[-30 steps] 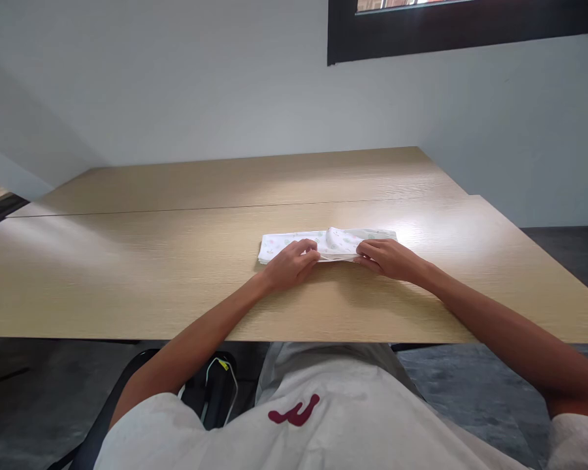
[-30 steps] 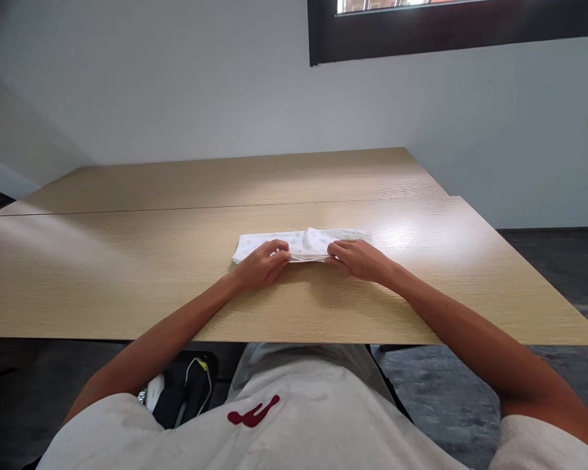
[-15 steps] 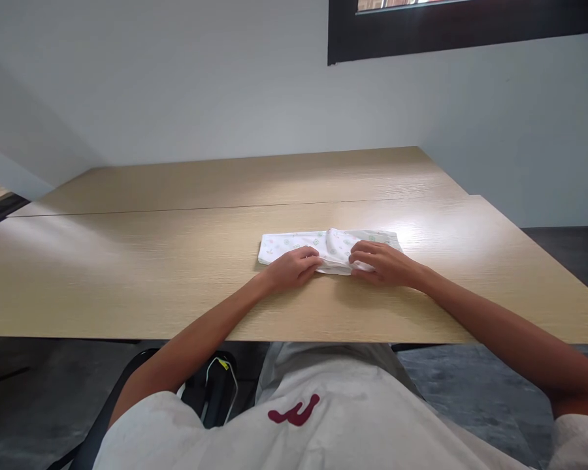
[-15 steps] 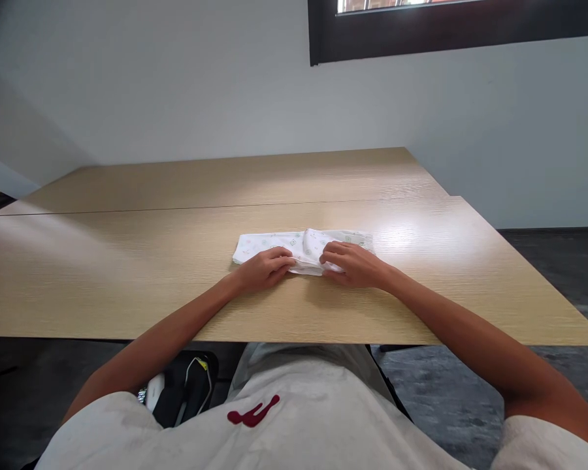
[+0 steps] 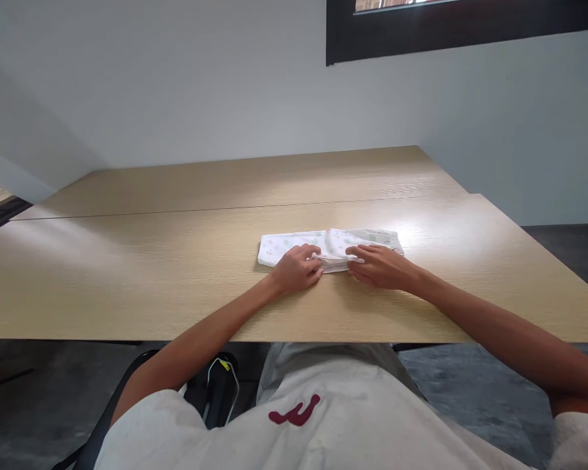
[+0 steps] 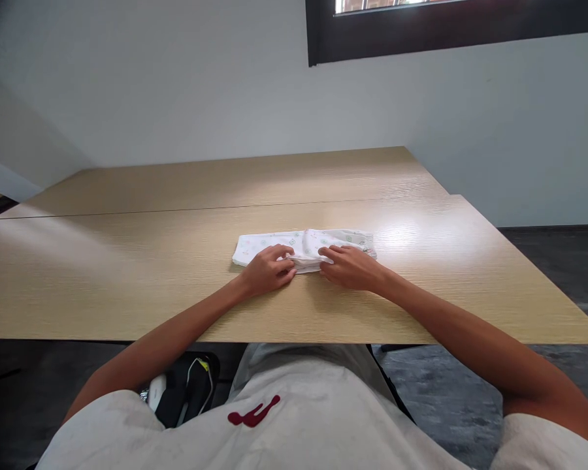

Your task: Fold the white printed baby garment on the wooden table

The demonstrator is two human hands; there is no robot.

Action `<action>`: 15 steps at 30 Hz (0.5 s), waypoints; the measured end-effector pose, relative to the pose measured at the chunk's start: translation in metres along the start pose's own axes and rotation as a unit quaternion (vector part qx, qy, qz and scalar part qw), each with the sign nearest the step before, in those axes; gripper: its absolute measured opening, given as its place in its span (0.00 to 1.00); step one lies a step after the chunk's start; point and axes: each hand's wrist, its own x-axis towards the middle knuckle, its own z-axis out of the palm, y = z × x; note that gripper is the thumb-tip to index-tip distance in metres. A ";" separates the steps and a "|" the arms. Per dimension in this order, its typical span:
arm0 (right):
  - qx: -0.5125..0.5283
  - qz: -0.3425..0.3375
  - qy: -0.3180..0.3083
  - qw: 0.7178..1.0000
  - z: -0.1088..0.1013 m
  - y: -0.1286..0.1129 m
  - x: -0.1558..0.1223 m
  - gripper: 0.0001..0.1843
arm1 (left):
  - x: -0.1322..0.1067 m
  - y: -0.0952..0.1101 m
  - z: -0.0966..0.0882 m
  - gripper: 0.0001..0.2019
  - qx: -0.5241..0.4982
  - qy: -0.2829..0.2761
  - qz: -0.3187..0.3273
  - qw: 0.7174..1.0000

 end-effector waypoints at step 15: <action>-0.060 0.109 -0.032 0.992 -0.010 -0.014 0.004 0.24 | 0.004 0.010 -0.004 0.13 0.063 -0.024 0.033 0.997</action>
